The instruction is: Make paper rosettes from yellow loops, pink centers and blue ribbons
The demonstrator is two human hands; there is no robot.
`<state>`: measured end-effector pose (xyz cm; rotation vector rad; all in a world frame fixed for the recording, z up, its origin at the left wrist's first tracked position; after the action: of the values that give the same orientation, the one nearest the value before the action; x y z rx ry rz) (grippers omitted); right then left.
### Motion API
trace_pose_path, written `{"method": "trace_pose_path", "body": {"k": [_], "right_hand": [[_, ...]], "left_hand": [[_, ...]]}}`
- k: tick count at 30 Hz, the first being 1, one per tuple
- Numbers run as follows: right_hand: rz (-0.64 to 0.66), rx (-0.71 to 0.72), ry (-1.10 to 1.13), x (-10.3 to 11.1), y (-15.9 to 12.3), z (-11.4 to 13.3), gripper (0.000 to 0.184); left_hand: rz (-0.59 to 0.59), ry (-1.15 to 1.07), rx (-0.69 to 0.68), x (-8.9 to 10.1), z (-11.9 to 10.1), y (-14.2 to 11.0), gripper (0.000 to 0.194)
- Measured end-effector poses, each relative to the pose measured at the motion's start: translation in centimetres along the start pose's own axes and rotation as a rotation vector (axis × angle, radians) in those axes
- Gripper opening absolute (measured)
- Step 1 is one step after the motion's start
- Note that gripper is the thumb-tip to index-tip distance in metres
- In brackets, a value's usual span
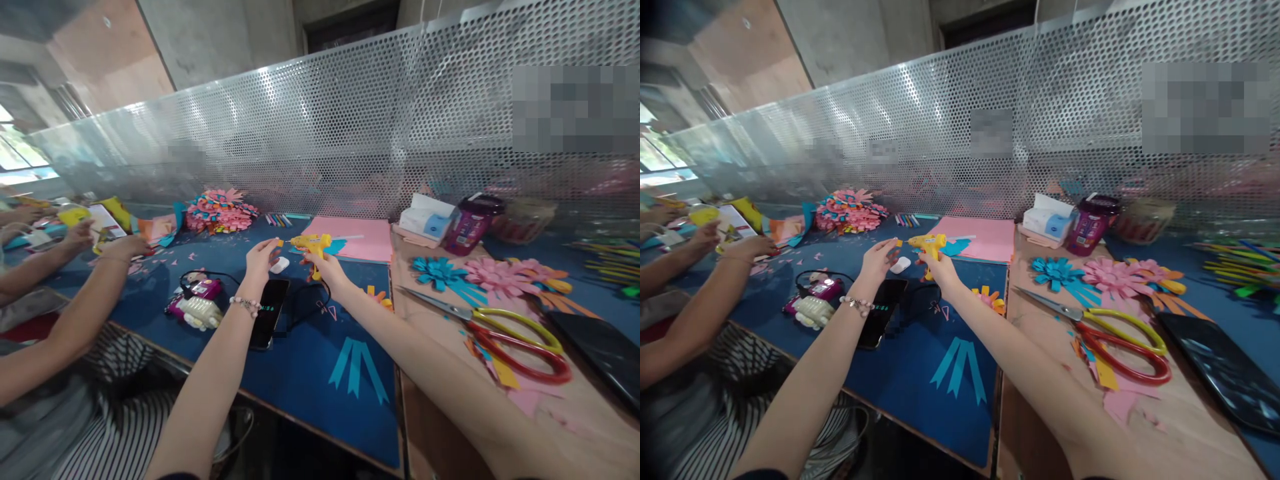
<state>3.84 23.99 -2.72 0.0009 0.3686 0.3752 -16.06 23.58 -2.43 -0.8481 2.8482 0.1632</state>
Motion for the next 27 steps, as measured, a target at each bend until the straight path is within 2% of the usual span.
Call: {"method": "trace_pose_path", "body": {"k": [5, 13, 22, 27], "right_hand": [[-0.048, 0.035, -0.102, 0.5, 0.2, 0.1, 0.015], [-0.097, 0.102, -0.257, 1.1, 0.2, 0.7, 0.018], [-0.106, 0.133, -0.33, 0.8, -0.1, 1.2, 0.022], [-0.113, 0.14, -0.359, 0.8, -0.3, 1.5, 0.023]], "left_hand": [[-0.005, -0.019, 0.01, -0.1, 0.4, 0.2, 0.046], [0.016, 0.001, 0.018, -0.4, 0.5, -0.4, 0.044], [0.003, 0.015, -0.004, -0.5, 0.5, -0.2, 0.044], [0.04, 0.011, -0.027, -1.0, 0.1, -0.5, 0.047]]}}
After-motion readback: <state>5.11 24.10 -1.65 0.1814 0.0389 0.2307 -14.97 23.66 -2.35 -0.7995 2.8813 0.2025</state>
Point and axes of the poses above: each hand's wrist, its own y-axis towards the middle knuckle, its own x-axis out of the back of the hand, z = x × y, the point moved 9 cm from there along y, towards the middle knuckle, and after that the axes turned 2 degrees about y, right-handed, at the moved point
